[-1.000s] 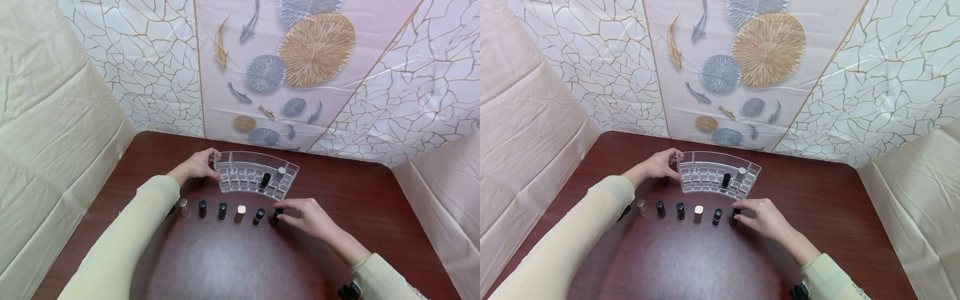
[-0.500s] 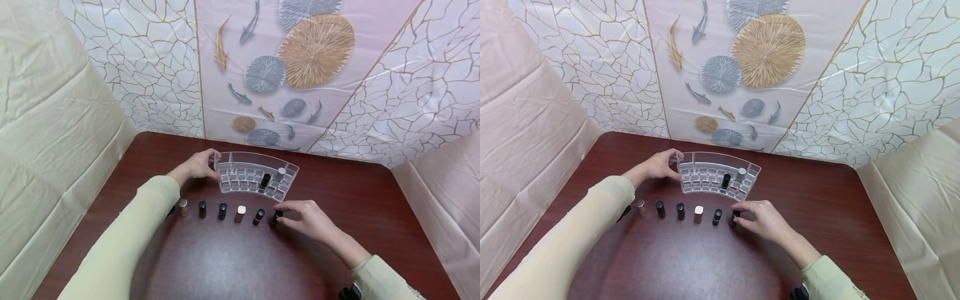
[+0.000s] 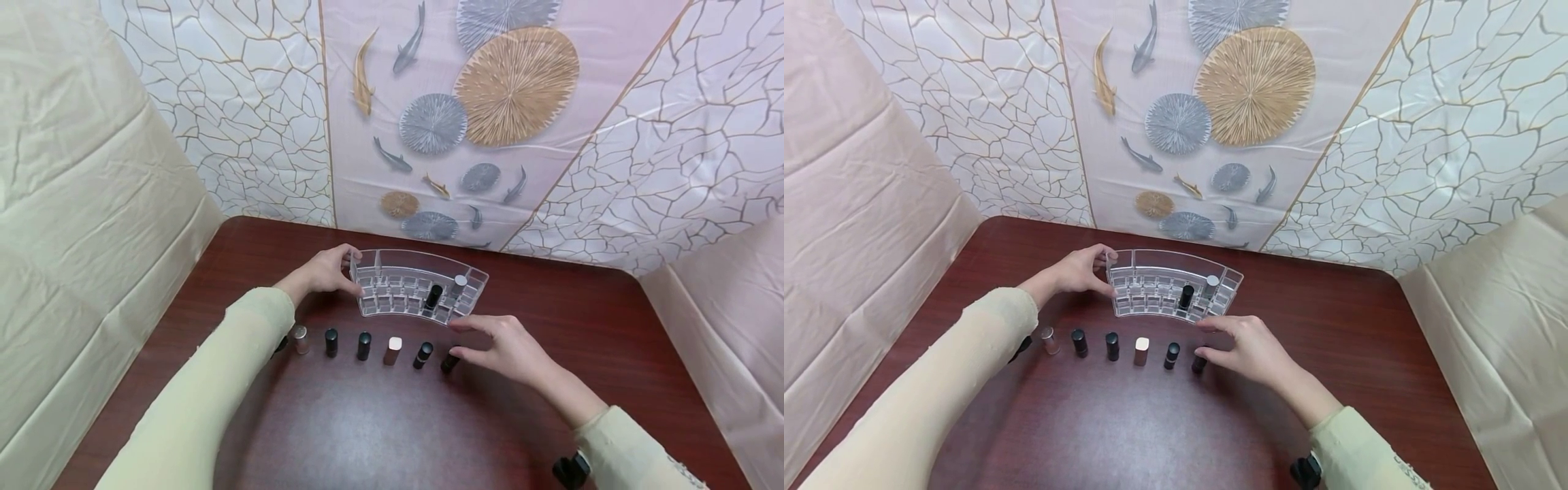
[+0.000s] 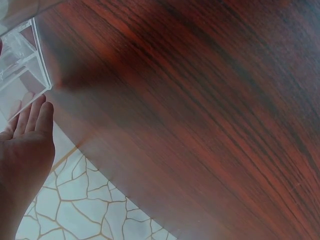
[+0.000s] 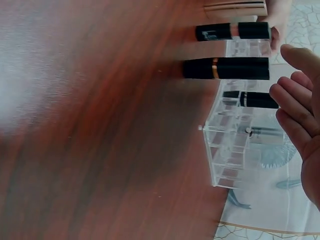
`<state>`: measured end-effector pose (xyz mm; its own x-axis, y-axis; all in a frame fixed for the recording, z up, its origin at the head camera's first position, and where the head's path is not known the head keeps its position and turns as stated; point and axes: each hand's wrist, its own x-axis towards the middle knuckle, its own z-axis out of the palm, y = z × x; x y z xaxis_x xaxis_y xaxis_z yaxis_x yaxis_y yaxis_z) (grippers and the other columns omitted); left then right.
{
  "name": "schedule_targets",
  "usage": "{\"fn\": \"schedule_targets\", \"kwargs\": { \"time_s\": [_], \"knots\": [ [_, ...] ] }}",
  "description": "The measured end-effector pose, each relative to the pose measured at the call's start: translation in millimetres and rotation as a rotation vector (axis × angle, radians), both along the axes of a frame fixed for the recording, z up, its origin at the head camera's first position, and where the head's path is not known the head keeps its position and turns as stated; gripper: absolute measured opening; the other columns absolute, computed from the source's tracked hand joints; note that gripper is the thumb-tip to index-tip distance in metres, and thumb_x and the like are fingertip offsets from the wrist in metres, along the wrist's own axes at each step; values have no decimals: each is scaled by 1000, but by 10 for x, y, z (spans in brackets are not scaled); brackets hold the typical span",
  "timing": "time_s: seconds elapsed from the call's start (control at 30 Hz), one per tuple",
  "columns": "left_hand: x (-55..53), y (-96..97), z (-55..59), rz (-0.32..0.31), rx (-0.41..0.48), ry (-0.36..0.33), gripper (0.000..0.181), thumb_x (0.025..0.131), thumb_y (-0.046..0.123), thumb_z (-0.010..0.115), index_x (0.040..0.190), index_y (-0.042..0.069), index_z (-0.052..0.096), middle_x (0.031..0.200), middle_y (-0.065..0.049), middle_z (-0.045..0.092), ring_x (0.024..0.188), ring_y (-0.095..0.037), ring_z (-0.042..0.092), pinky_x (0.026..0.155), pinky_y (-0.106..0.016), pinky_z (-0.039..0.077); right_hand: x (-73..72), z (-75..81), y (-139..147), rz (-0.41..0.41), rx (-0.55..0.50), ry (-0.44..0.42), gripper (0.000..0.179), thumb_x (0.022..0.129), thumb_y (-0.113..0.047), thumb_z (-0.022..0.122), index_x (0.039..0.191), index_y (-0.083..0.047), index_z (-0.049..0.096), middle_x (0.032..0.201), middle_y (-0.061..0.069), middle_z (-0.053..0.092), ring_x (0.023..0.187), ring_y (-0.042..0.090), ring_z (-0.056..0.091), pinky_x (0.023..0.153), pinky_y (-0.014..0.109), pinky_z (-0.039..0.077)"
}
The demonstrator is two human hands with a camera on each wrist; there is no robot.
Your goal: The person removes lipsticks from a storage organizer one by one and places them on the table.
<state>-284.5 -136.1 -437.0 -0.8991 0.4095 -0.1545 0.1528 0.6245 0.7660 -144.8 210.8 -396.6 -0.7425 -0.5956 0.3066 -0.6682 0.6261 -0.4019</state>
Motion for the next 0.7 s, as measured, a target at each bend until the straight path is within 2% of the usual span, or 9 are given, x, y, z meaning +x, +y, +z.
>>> {"fn": "schedule_targets", "kwargs": {
  "time_s": [0.13,0.4,0.5,0.6,0.67,0.7],
  "knots": [
    [0,-1,3,0,-2,0,80,65,21,89,132,5,47,131,-10,53,123,-26,50,106,-39,39,-71,64,-18,-14,5,36,43,76,-29,82,114,-16,71,106,-5,72,102,12,67,86,32,54],
    [-11,-5,4,2,-7,2,79,66,23,89,132,6,48,130,-8,53,123,-25,50,106,-38,39,-249,202,-66,-46,32,44,52,76,-32,82,121,-13,67,110,-2,71,101,13,67,86,35,53],
    [-16,-5,1,2,-7,-3,80,66,23,89,132,6,47,131,-9,53,124,-26,50,106,-38,39,-330,246,-95,-39,36,33,53,77,-33,81,125,-15,65,111,-1,71,79,5,67,75,29,54],
    [-9,-3,3,2,-3,-6,80,66,23,89,132,6,47,131,-9,53,124,-26,50,106,-38,39,-398,283,-132,-27,38,11,54,78,-33,80,127,-17,63,111,-1,70,57,-3,57,62,24,51],
    [-2,-3,5,-1,-1,-4,81,65,23,89,132,5,47,132,-9,53,124,-26,50,106,-38,39,-439,300,-157,-22,43,8,56,78,-33,80,128,-17,62,112,0,70,61,-1,60,64,25,52],
    [2,-2,8,-2,-2,-3,81,65,23,89,132,5,47,132,-9,53,124,-26,50,106,-38,39,-459,305,-171,-19,44,13,57,78,-33,80,128,-16,61,113,0,70,69,1,64,69,26,54]
  ]
}}
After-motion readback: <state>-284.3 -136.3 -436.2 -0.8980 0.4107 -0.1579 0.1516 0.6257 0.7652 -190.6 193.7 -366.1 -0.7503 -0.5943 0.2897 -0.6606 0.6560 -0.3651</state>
